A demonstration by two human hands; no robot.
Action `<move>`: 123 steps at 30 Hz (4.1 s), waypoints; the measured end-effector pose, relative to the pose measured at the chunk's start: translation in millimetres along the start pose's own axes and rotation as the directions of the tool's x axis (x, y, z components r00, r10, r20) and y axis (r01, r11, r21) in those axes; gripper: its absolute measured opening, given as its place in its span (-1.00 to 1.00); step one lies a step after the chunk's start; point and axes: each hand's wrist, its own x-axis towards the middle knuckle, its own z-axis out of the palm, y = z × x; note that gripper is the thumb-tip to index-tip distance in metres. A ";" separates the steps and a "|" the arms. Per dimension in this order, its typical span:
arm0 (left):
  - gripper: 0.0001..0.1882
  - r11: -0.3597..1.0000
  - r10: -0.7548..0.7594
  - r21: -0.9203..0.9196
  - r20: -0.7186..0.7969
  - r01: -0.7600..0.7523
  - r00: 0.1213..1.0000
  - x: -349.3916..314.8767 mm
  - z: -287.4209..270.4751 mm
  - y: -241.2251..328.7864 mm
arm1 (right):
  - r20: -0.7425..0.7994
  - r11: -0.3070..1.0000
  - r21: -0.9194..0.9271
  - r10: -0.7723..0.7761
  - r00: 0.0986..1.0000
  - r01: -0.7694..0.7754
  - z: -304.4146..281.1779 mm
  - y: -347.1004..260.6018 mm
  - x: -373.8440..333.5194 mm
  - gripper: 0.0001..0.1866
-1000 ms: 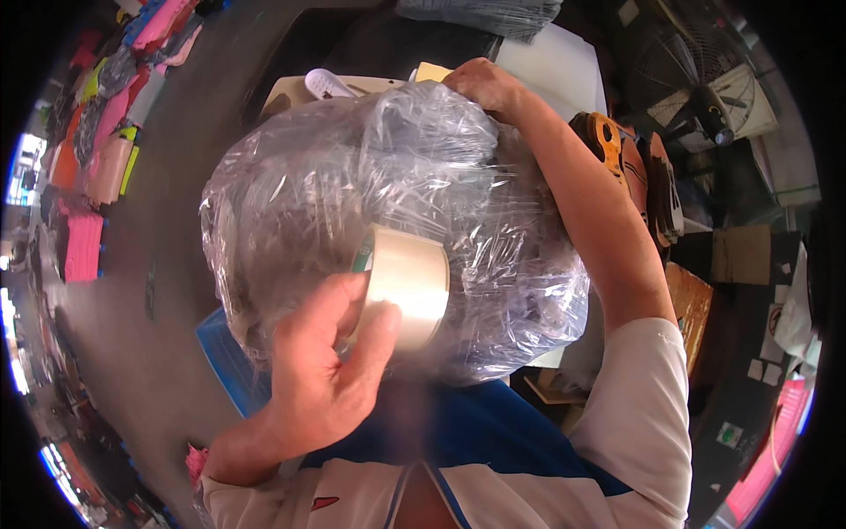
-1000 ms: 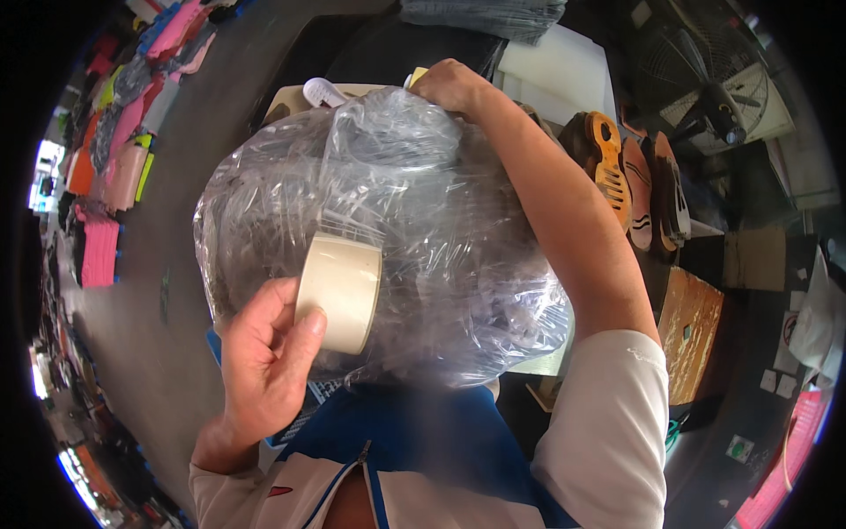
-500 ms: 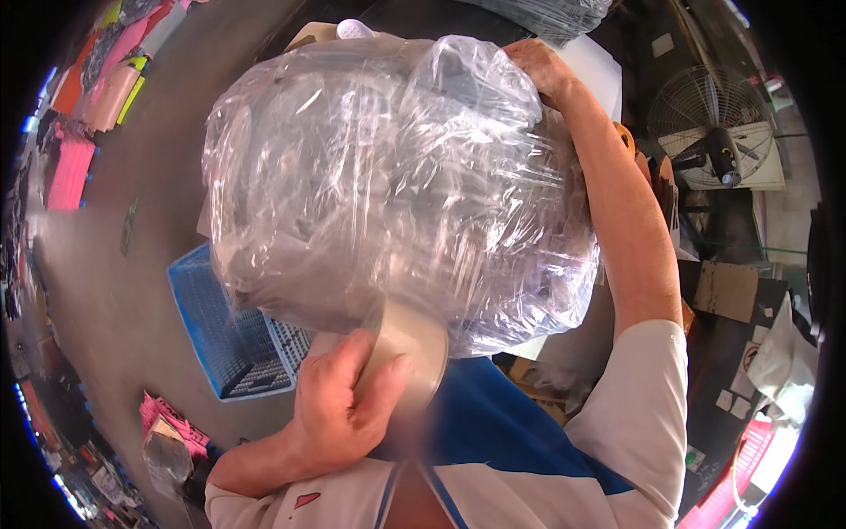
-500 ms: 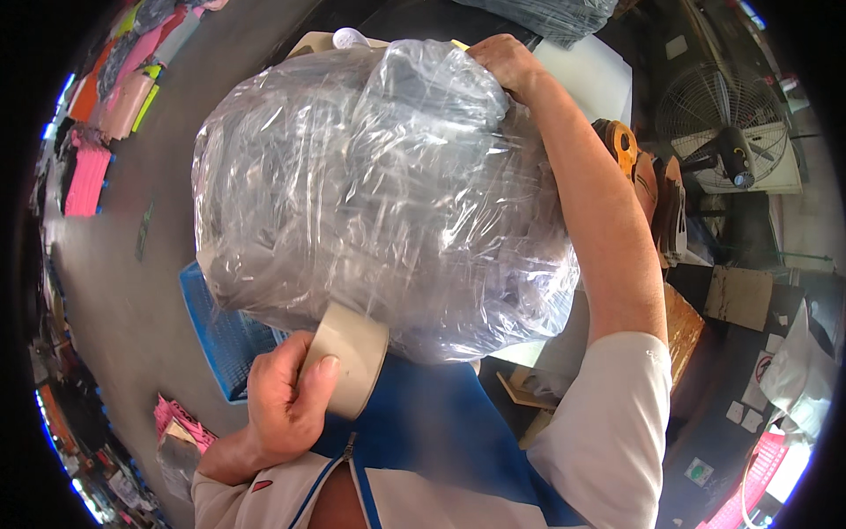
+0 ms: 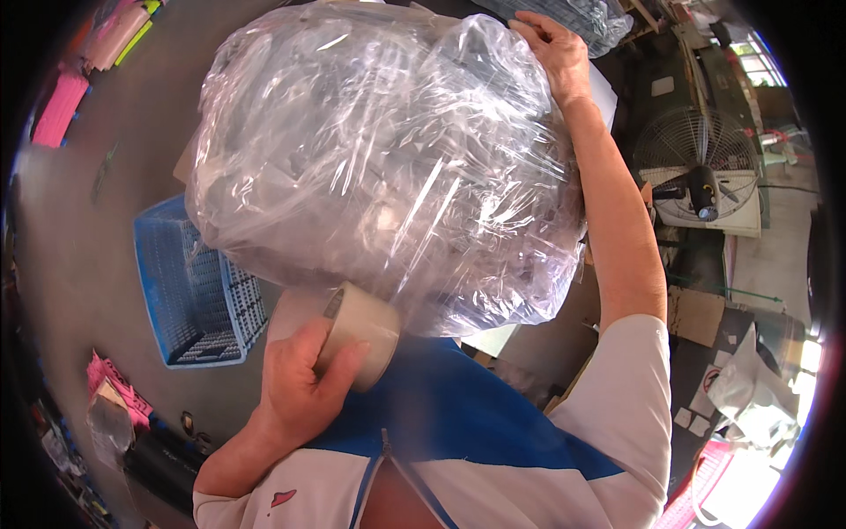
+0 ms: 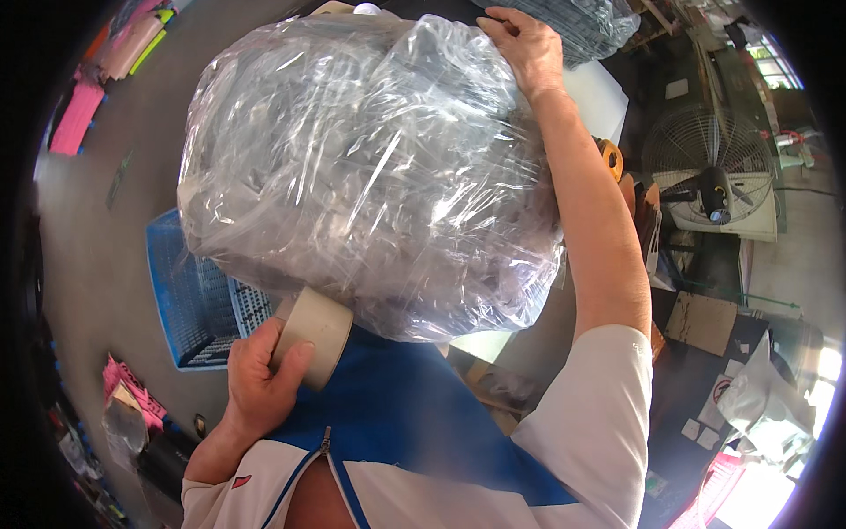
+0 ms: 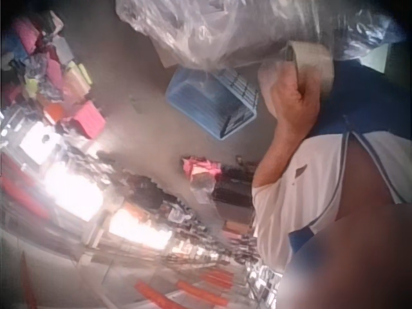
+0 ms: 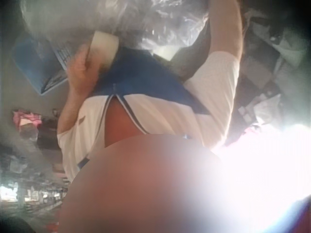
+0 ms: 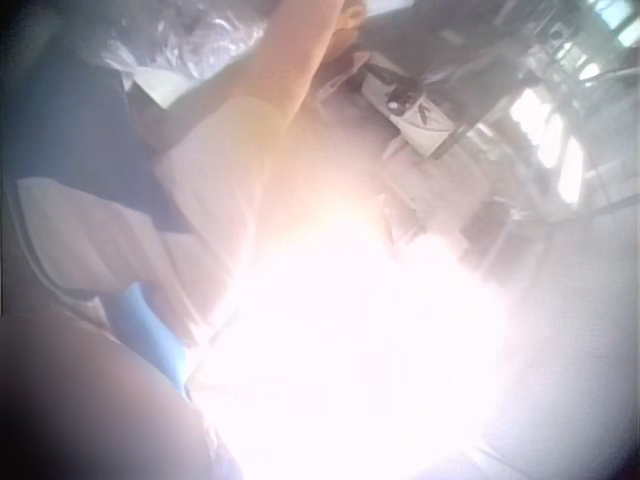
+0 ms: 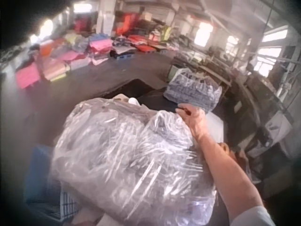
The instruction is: The person wraps a large bundle in a clear plastic bag, seals it with packing tape, and trims excess tape with scissors. They then insert a white paper document into the bag and tape it closed.
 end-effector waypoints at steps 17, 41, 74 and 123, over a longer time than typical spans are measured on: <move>-0.69 0.964 -0.253 0.028 -0.208 0.264 0.945 -19.3 37.4 -92.8 | 0.338 0.939 0.027 -0.330 0.881 0.342 -14.1 -103.6 -29.2 -0.65; -0.79 0.922 -0.095 -0.384 -0.095 0.051 0.991 -17.8 36.4 -128.8 | 0.219 0.837 -0.407 -0.299 0.929 0.366 -0.9 -130.0 -57.0 -0.64; -0.74 0.886 -0.124 -0.450 0.007 0.114 0.992 9.4 36.7 -176.0 | -0.691 -0.469 -0.442 0.721 -0.042 -0.765 -362.9 -94.7 -775.3 -0.39; -0.81 0.783 -0.004 -0.621 -0.024 -0.012 1.000 -24.0 43.4 -146.9 | 0.854 0.626 0.163 0.297 0.426 -0.762 -72.2 -262.6 -345.2 -0.10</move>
